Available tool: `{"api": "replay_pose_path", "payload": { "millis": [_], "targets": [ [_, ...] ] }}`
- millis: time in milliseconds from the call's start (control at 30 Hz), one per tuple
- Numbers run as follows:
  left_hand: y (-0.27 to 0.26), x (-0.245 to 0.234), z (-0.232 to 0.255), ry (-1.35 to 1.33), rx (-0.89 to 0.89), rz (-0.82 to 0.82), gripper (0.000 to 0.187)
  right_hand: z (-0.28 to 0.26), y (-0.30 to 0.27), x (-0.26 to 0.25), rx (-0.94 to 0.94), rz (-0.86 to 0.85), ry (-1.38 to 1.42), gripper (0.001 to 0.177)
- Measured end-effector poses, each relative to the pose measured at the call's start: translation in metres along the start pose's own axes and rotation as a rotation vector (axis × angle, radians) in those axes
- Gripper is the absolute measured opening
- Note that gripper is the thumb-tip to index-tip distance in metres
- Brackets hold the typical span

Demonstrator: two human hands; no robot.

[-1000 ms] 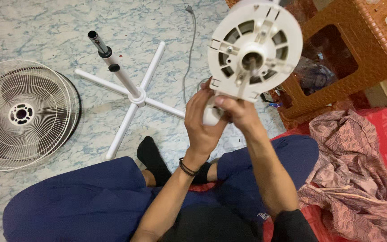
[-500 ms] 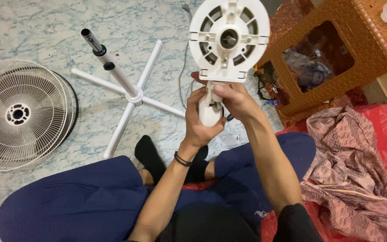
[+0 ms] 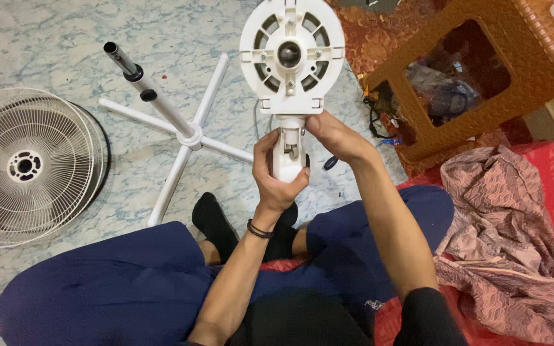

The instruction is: The person attaches the motor housing to the fan stand and secures it with a screwdriver. They then route the power cord through the stand and tighten a second screw to complete the assembly.

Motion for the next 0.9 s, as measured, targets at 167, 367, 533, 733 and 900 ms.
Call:
{"api": "replay_pose_path", "payload": {
  "millis": [167, 367, 533, 733, 900],
  "targets": [
    [0.001, 0.002, -0.005, 0.049, 0.014, -0.010, 0.082, 0.003, -0.027, -0.016, -0.040, -0.062, 0.154, 0.106],
    [0.005, 0.009, -0.014, -0.009, -0.017, 0.011, 0.081, 0.131, -0.103, -0.116, 0.154, 0.688, 0.244, 0.069],
    [0.012, 0.009, -0.023, 0.084, 0.019, 0.017, 0.082, 0.274, -0.151, -0.143, 0.865, 0.994, -0.616, 0.065],
    [0.021, 0.015, -0.044, 0.070, -0.026, 0.025, 0.083, 0.326, -0.158, -0.112, 1.001, 0.963, -0.653, 0.076],
    [0.023, 0.024, -0.070, 0.119, -0.080, 0.016, 0.083, 0.326, -0.154, -0.102, 1.022, 0.994, -0.592, 0.076]
  ]
}}
Point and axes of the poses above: each hand's wrist, its own y-axis towards the middle knuckle, its own x-axis out of the palm, z = x × y, the point moved 6 cm from there along y, towards the middle knuckle, and after that the axes turned 12 degrees about -z, right-handed, at the moved point
